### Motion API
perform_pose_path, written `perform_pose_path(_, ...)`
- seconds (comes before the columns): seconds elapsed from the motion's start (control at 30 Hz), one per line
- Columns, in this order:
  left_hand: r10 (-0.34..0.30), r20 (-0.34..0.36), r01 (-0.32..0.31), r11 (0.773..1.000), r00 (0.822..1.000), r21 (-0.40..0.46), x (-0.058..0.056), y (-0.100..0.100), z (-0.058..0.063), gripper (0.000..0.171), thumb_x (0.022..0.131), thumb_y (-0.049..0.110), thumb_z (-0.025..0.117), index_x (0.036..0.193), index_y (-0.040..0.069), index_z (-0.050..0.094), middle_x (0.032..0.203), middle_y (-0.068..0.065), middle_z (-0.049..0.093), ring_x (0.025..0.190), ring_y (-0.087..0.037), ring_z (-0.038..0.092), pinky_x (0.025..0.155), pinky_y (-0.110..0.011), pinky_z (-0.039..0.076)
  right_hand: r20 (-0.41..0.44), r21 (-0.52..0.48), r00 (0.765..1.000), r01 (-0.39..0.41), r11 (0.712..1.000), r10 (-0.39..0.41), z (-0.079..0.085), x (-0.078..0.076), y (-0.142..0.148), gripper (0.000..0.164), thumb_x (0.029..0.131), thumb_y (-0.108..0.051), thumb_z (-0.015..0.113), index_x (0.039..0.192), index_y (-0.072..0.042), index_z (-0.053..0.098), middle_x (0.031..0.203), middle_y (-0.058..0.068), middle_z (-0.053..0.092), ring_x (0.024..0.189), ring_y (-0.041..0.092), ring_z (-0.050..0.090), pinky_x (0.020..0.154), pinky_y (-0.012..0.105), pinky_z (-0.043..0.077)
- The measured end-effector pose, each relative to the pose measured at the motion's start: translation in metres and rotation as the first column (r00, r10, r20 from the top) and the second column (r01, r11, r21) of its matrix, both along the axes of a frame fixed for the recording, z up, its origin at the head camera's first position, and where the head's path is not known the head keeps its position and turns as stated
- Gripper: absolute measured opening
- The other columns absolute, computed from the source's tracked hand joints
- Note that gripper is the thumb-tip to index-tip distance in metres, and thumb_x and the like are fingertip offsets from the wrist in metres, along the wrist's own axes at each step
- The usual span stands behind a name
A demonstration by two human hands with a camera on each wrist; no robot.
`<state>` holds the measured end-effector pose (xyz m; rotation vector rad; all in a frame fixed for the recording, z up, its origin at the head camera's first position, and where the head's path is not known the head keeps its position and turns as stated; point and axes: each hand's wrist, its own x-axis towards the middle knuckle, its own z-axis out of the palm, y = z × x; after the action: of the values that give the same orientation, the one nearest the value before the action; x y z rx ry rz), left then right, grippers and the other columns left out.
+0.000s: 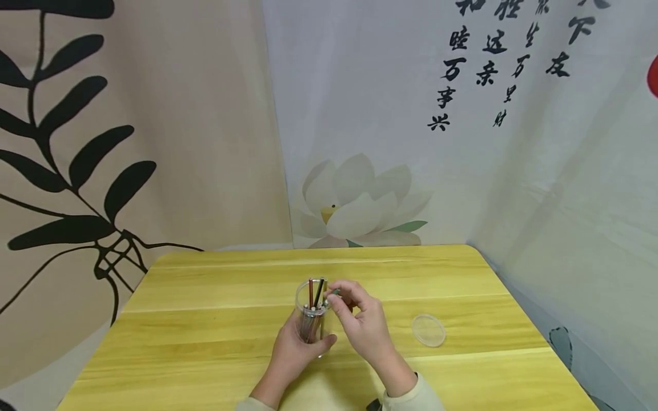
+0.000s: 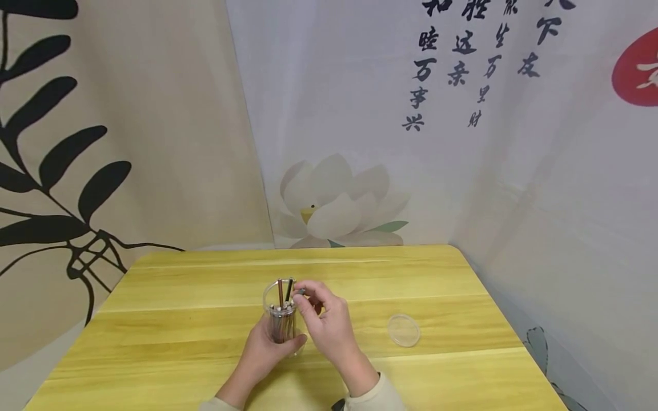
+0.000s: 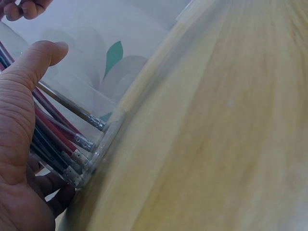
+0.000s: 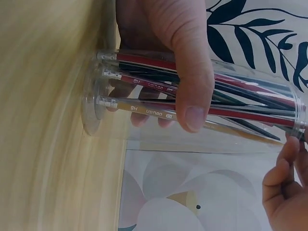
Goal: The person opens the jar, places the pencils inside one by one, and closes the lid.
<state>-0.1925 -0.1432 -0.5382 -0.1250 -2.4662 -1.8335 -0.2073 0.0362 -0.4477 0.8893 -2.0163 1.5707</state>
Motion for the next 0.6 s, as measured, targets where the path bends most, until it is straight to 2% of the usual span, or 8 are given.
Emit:
perform_pose_path(0.1, 0.003, 0.012, -0.003, 1.000, 1.000, -0.021, -0.0005, 0.0002, 0.0002, 0.075, 0.078, 0.043, 0.096, 0.142, 0.032, 0.057, 0.130, 0.005, 0.073, 0.122, -0.019, 0.066, 0.104, -0.051, 0.055, -0.010, 0.006, 1.000, 0.009, 1.000, -0.008, 0.0003, 0.0003, 0.0001, 0.023, 0.102, 0.003, 0.066, 0.122, -0.010, 0.069, 0.099, 0.012, 0.078, 0.068, 0.003, 0.059, 0.058, 0.023, 0.054)
perform_pose_path(0.3, 0.001, 0.024, -0.001, 1.000, 1.000, -0.029, -0.0009, 0.0003, 0.0016, 0.071, 0.079, 0.042, 0.096, 0.138, 0.031, 0.059, 0.109, 0.001, 0.072, 0.100, -0.017, 0.062, 0.090, -0.038, 0.051, -0.019, 0.014, 1.000, 0.025, 1.000, -0.024, 0.0013, 0.0006, -0.0001, 0.024, 0.102, 0.002, 0.067, 0.121, -0.012, 0.069, 0.099, 0.012, 0.079, 0.068, 0.003, 0.060, 0.058, 0.024, 0.055)
perform_pose_path(0.4, 0.002, 0.020, -0.001, 1.000, 1.000, -0.029, -0.0005, 0.0002, 0.0013, 0.071, 0.079, 0.042, 0.095, 0.139, 0.031, 0.058, 0.116, 0.002, 0.074, 0.105, -0.016, 0.064, 0.093, -0.040, 0.053, -0.023, 0.015, 0.999, 0.034, 0.999, -0.034, 0.0012, 0.0008, -0.0005, 0.024, 0.102, 0.001, 0.067, 0.122, -0.012, 0.070, 0.100, 0.011, 0.079, 0.067, 0.006, 0.062, 0.057, 0.025, 0.056)
perform_pose_path(0.5, 0.003, 0.008, -0.002, 1.000, 1.000, -0.030, 0.0001, 0.0002, 0.0002, 0.073, 0.080, 0.043, 0.095, 0.141, 0.029, 0.057, 0.127, 0.003, 0.074, 0.116, -0.017, 0.065, 0.100, -0.046, 0.055, -0.036, 0.025, 0.998, 0.047, 0.999, -0.046, 0.0013, 0.0011, -0.0008, 0.024, 0.102, 0.000, 0.068, 0.122, -0.012, 0.070, 0.100, 0.010, 0.079, 0.067, 0.008, 0.064, 0.057, 0.025, 0.056)
perform_pose_path(0.6, 0.010, 0.009, -0.009, 1.000, 1.000, -0.029, 0.0004, 0.0002, -0.0013, 0.075, 0.079, 0.045, 0.095, 0.141, 0.029, 0.057, 0.129, 0.005, 0.073, 0.120, -0.020, 0.066, 0.103, -0.051, 0.055, -0.069, 0.045, 0.996, 0.055, 0.998, -0.051, 0.0015, 0.0012, -0.0008, 0.023, 0.101, 0.000, 0.069, 0.121, -0.011, 0.071, 0.097, 0.009, 0.080, 0.066, 0.007, 0.064, 0.057, 0.022, 0.056)
